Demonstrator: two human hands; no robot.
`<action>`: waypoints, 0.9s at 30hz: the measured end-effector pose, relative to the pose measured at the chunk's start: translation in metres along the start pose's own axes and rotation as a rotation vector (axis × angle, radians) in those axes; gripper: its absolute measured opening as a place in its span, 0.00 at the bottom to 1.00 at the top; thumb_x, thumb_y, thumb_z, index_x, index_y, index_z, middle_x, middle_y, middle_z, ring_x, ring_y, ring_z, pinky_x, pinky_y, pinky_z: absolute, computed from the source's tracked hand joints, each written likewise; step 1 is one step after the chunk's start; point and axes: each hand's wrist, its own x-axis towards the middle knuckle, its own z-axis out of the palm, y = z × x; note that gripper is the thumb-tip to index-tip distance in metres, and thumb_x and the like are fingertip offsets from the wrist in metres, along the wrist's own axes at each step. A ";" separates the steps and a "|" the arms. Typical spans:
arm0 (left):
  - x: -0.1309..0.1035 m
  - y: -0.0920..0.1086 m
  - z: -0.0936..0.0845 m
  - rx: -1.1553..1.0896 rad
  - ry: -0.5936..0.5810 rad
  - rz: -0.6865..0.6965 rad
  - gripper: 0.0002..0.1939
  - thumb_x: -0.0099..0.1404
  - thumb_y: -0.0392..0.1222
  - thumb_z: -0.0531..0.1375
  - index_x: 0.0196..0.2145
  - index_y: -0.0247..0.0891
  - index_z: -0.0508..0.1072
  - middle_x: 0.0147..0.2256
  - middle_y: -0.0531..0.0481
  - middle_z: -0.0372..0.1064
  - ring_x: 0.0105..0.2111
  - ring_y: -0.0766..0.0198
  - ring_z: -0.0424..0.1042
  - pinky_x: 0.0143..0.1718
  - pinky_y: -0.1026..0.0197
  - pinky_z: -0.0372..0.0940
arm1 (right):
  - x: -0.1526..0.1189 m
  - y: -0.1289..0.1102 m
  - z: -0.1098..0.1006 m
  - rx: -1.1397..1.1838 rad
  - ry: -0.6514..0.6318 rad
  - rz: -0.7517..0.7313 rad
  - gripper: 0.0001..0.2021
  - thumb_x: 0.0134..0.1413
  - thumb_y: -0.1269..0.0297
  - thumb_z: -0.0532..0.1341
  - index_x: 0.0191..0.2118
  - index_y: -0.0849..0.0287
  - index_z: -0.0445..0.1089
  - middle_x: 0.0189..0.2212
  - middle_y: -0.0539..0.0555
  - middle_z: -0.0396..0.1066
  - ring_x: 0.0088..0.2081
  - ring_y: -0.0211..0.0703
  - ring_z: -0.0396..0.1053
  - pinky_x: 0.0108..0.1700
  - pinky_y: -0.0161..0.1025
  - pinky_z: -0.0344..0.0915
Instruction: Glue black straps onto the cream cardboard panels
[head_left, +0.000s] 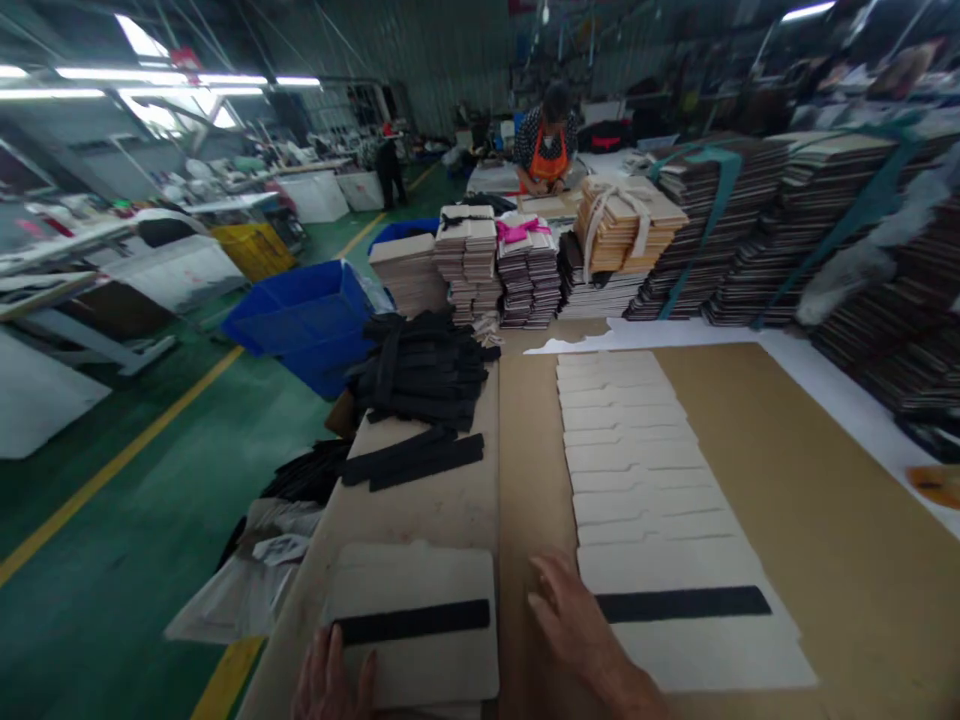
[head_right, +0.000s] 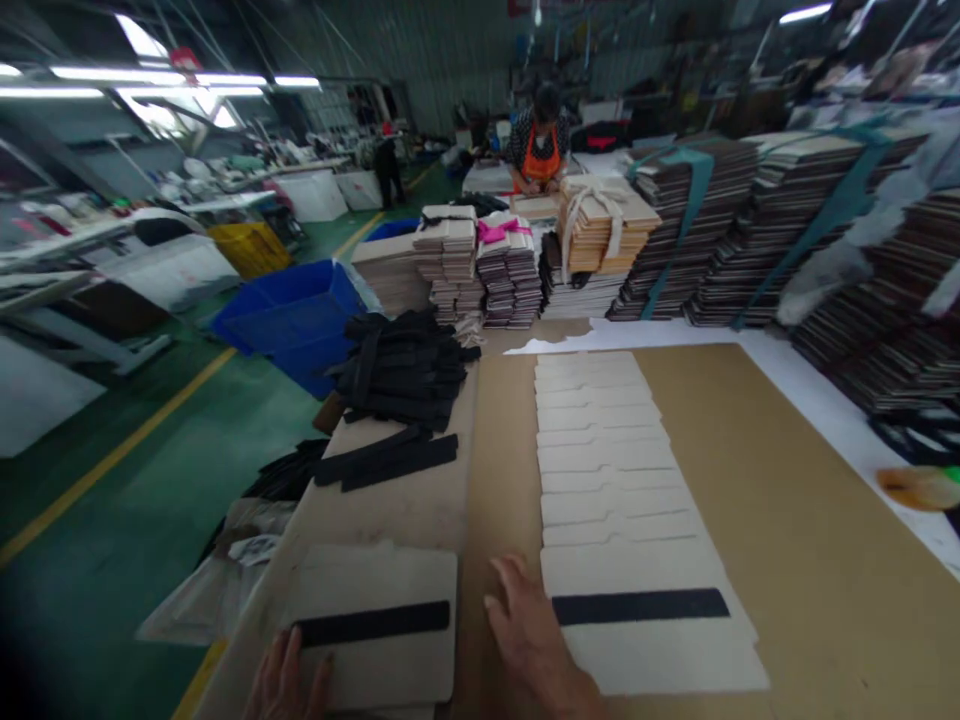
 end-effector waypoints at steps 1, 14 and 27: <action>-0.003 0.006 -0.002 0.037 0.018 0.009 0.34 0.65 0.53 0.51 0.67 0.43 0.52 0.63 0.38 0.57 0.65 0.45 0.52 0.61 0.37 0.54 | 0.001 -0.015 0.018 -0.027 -0.029 -0.009 0.21 0.54 0.67 0.55 0.54 0.56 0.68 0.51 0.58 0.69 0.52 0.49 0.68 0.55 0.46 0.66; -0.011 0.029 -0.009 0.247 -0.019 0.006 0.31 0.70 0.48 0.49 0.65 0.29 0.54 0.67 0.33 0.47 0.66 0.44 0.48 0.63 0.41 0.49 | -0.001 -0.042 0.072 -0.093 -0.003 0.029 0.22 0.53 0.66 0.54 0.54 0.63 0.65 0.50 0.63 0.62 0.55 0.56 0.60 0.61 0.52 0.58; -0.012 0.032 -0.010 0.256 -0.024 -0.016 0.30 0.70 0.46 0.49 0.66 0.30 0.54 0.67 0.35 0.47 0.67 0.48 0.45 0.64 0.42 0.47 | 0.014 -0.056 0.078 0.272 0.055 0.313 0.20 0.49 0.52 0.57 0.43 0.59 0.68 0.40 0.59 0.72 0.42 0.52 0.69 0.48 0.47 0.67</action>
